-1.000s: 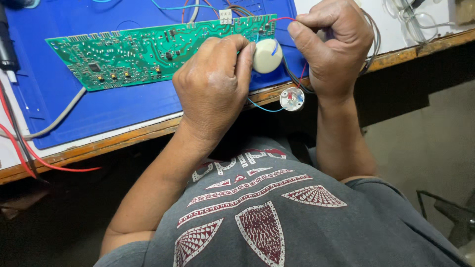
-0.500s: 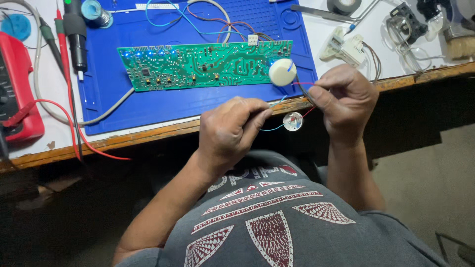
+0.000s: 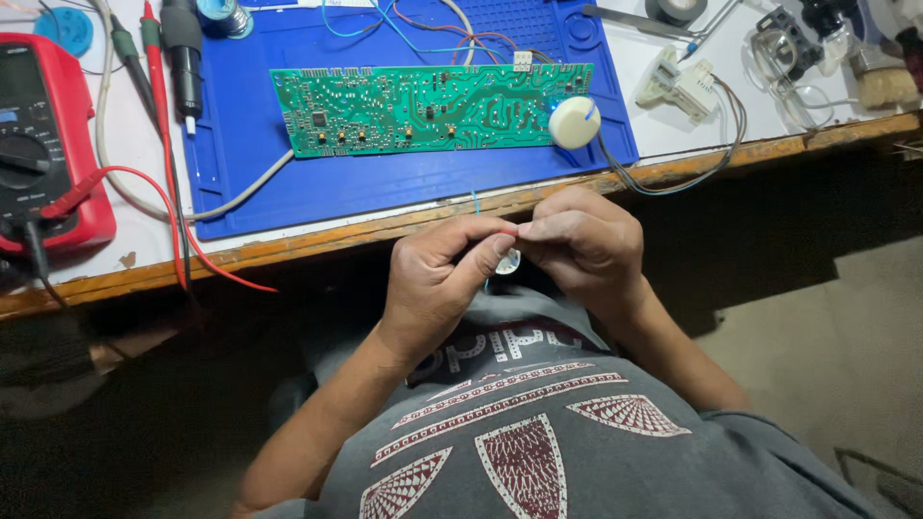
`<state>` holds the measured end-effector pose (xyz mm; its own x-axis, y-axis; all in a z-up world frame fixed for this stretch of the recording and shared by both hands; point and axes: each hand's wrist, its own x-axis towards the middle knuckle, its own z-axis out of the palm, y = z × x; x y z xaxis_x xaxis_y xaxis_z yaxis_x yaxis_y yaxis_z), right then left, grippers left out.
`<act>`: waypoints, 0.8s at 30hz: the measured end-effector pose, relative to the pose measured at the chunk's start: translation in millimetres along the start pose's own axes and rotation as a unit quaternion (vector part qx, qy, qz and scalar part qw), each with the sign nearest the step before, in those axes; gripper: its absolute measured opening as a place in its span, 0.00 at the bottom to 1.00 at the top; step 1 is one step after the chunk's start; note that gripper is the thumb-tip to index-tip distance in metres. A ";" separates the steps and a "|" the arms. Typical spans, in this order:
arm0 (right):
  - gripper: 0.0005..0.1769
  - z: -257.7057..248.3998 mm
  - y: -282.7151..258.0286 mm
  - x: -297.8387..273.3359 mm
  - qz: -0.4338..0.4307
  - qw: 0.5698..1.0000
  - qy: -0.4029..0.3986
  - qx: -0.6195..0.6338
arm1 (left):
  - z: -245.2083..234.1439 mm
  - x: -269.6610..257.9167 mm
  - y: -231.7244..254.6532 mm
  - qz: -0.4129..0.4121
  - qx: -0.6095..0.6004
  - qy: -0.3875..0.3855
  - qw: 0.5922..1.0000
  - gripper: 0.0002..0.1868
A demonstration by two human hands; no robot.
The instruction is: The person holds a small light bulb and connects its wires to a green circuit board placed on a blue mat. The bulb lights up when the connection is made, and the person continues to test the connection by touching the wires to different points on the board.
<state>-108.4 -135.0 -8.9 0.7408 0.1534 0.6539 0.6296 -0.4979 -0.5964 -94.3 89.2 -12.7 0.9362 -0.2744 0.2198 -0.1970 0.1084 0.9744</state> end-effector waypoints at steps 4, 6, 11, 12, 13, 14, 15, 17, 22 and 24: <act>0.09 11.8 1.2 -3.4 0.011 1.000 -0.007 0.003 | -7.3 -4.0 0.0 0.021 -0.001 0.005 1.000 0.07; 0.08 11.8 -0.6 -0.7 0.006 1.000 -0.020 0.020 | -14.7 -4.3 5.6 0.042 0.007 -0.005 0.999 0.07; 0.19 -15.0 20.0 15.1 -0.025 0.985 0.074 -0.152 | -33.8 2.6 1.5 0.134 0.049 0.019 0.990 0.06; 0.24 -22.5 24.7 21.1 -0.033 0.967 0.101 -0.233 | -37.5 4.9 0.6 0.168 0.077 0.022 0.982 0.06; 0.24 -21.8 27.2 25.7 -0.029 0.966 0.102 -0.237 | -39.5 6.5 -2.7 0.166 0.075 0.017 0.983 0.06; 0.29 -21.6 30.0 30.2 -0.014 0.963 0.091 -0.252 | -41.1 8.2 -6.0 0.179 0.083 0.023 0.980 0.05; 0.34 -21.9 33.1 35.4 -0.002 0.960 0.080 -0.268 | -42.3 10.6 -9.8 0.194 0.091 0.030 0.976 0.04; 0.35 -16.0 37.2 36.3 0.019 0.959 0.088 -0.271 | -40.7 13.7 -11.6 0.197 0.093 0.026 0.976 0.04; 0.35 -9.4 50.9 35.9 0.028 0.955 0.105 -0.277 | -44.9 17.5 -11.4 0.212 0.115 0.009 0.970 0.04; 0.32 -9.0 52.6 35.8 0.004 0.949 0.102 -0.297 | -45.8 16.8 -11.6 0.218 0.129 0.005 0.968 0.04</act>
<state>-50.9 -163.4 -12.7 0.6460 0.0102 0.7632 0.3364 -0.9014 -0.2726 -62.9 127.2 -22.5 0.7507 -0.2470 0.6127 -0.6379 -0.0300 0.7695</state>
